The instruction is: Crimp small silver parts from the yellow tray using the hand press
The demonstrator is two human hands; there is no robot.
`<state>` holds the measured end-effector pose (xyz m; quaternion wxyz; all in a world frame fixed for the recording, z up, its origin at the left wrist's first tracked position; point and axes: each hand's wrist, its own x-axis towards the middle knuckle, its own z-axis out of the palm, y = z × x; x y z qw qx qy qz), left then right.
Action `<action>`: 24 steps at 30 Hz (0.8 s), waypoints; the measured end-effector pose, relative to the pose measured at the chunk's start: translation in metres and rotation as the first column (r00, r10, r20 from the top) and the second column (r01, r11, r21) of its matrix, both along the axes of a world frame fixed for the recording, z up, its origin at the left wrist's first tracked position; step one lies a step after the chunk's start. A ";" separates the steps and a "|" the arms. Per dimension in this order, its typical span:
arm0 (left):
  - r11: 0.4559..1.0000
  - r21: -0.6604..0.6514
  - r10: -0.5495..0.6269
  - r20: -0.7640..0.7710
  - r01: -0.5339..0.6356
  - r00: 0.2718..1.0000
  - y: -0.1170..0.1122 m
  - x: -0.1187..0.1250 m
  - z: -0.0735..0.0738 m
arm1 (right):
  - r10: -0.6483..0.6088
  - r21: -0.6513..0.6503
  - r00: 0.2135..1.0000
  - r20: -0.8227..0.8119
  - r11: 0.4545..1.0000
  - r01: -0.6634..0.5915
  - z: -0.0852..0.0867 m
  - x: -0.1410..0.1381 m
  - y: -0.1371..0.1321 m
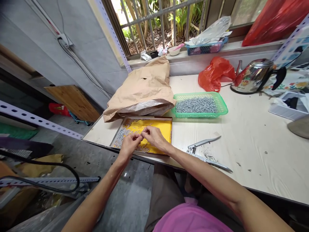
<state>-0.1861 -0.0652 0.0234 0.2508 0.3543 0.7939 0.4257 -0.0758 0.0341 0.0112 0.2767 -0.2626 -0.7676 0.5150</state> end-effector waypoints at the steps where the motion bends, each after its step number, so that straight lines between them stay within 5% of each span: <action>1: 1.000 0.007 0.010 -0.073 -0.010 0.997 0.000 0.001 0.001 | -0.006 -0.003 1.000 0.000 1.000 0.006 0.000 0.000 -0.001; 4: 1.000 0.023 0.019 -0.105 -0.016 0.994 0.001 0.003 0.004 | -0.008 0.029 0.999 -0.042 1.000 0.009 -0.001 0.000 -0.002; 11: 0.999 0.051 -0.033 0.286 0.020 0.958 0.001 -0.007 0.005 | 0.017 0.098 0.999 -0.043 0.995 -0.013 -0.003 0.001 -0.002; 13: 0.999 0.011 -0.047 0.199 0.046 0.979 -0.001 -0.016 0.008 | 0.015 0.170 0.999 0.030 0.985 -0.020 -0.004 0.002 -0.001; 16: 0.994 -0.106 -0.053 -0.158 0.036 0.986 -0.010 -0.032 0.013 | -0.043 0.380 0.989 0.138 0.925 -0.013 -0.008 0.008 0.003; 19: 0.955 -0.290 -0.184 -0.420 0.061 0.889 -0.022 -0.041 0.013 | -0.075 0.496 0.976 0.205 0.868 -0.037 -0.014 0.012 0.004; 24: 0.903 -0.409 -0.368 -0.585 0.128 0.723 -0.032 -0.033 0.000 | 0.010 0.474 0.971 0.238 0.872 -0.125 -0.021 0.006 -0.004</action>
